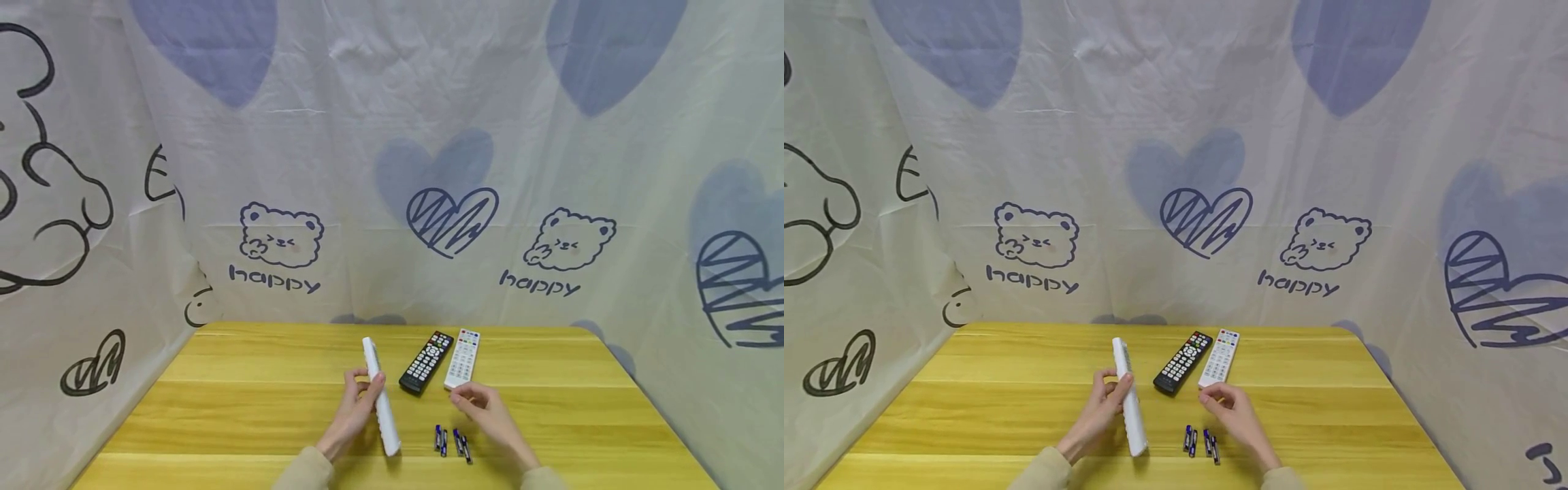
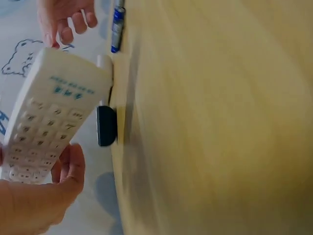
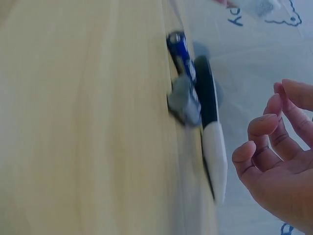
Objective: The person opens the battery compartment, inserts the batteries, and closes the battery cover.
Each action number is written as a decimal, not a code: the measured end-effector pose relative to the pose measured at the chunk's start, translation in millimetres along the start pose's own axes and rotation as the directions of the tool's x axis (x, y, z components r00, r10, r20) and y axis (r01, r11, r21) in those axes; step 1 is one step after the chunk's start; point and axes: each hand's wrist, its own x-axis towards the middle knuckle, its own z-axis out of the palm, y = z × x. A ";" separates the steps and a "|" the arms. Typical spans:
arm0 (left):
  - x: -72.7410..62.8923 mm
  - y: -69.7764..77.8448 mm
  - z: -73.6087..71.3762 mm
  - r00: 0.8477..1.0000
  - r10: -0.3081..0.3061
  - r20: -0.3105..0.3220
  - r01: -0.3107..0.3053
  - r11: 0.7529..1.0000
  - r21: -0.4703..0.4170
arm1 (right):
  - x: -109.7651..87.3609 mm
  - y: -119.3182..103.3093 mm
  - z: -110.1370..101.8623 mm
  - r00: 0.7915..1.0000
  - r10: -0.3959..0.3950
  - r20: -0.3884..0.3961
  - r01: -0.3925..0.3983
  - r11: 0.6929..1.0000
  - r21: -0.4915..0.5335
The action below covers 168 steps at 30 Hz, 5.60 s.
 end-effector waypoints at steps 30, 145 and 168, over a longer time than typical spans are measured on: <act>50.8 -10.3 -72.9 0.966 0.136 -0.221 0.100 0.590 0.801 | 18.4 38.8 -49.9 0.952 0.307 -0.020 -0.304 0.948 0.091; 69.3 -14.9 50.3 0.933 0.354 0.064 -0.152 0.228 0.962 | 11.2 38.0 -35.3 0.964 0.251 -0.089 -0.256 0.965 -0.049; 68.4 -17.5 49.4 0.904 0.424 0.061 -0.019 -0.101 0.995 | 14.2 39.2 -34.5 0.962 0.260 -0.087 -0.266 0.962 -0.063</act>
